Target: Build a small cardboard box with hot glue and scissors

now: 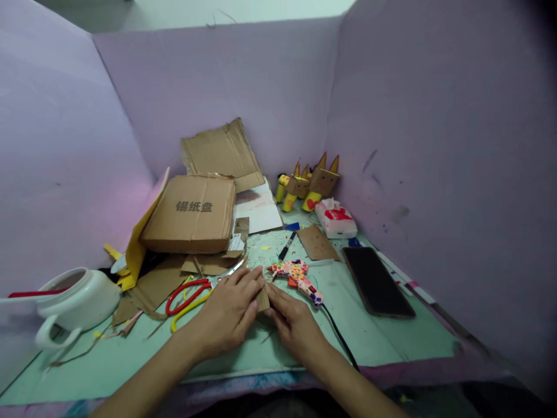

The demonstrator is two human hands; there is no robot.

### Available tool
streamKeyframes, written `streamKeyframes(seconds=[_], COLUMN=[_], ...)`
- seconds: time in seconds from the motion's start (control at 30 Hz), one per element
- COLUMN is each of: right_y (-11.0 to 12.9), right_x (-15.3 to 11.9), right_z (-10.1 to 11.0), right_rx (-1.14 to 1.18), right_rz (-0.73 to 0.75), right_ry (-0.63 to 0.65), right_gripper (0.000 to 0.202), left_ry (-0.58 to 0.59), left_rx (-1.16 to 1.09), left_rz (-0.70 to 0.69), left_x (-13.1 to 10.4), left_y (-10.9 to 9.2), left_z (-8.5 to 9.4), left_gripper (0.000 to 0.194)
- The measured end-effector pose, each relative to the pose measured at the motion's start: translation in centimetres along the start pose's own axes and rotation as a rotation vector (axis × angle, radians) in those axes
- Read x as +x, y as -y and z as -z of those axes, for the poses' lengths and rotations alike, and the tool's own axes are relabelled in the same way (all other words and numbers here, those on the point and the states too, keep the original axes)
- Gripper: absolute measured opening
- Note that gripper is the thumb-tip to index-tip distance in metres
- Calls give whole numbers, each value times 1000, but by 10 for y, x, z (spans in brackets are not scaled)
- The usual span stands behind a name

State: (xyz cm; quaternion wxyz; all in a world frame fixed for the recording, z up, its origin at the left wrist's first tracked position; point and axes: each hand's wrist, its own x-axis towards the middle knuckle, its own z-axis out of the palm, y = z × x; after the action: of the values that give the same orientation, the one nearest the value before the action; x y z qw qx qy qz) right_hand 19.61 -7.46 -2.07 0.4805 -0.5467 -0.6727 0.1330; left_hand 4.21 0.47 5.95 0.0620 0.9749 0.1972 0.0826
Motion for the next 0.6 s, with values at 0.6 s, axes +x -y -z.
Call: streamKeyframes(seconds=[0.6], right_y=[-6], right_x=[-2], right_z=[-1], right_rx=[17], right_rz=[-29], right_ry=[36], right_gripper=[43], left_ry=[22], left_rx=[-36], left_rz=[29], left_x=[-5], left_y=[-3], left_z=[6], left_gripper=[40])
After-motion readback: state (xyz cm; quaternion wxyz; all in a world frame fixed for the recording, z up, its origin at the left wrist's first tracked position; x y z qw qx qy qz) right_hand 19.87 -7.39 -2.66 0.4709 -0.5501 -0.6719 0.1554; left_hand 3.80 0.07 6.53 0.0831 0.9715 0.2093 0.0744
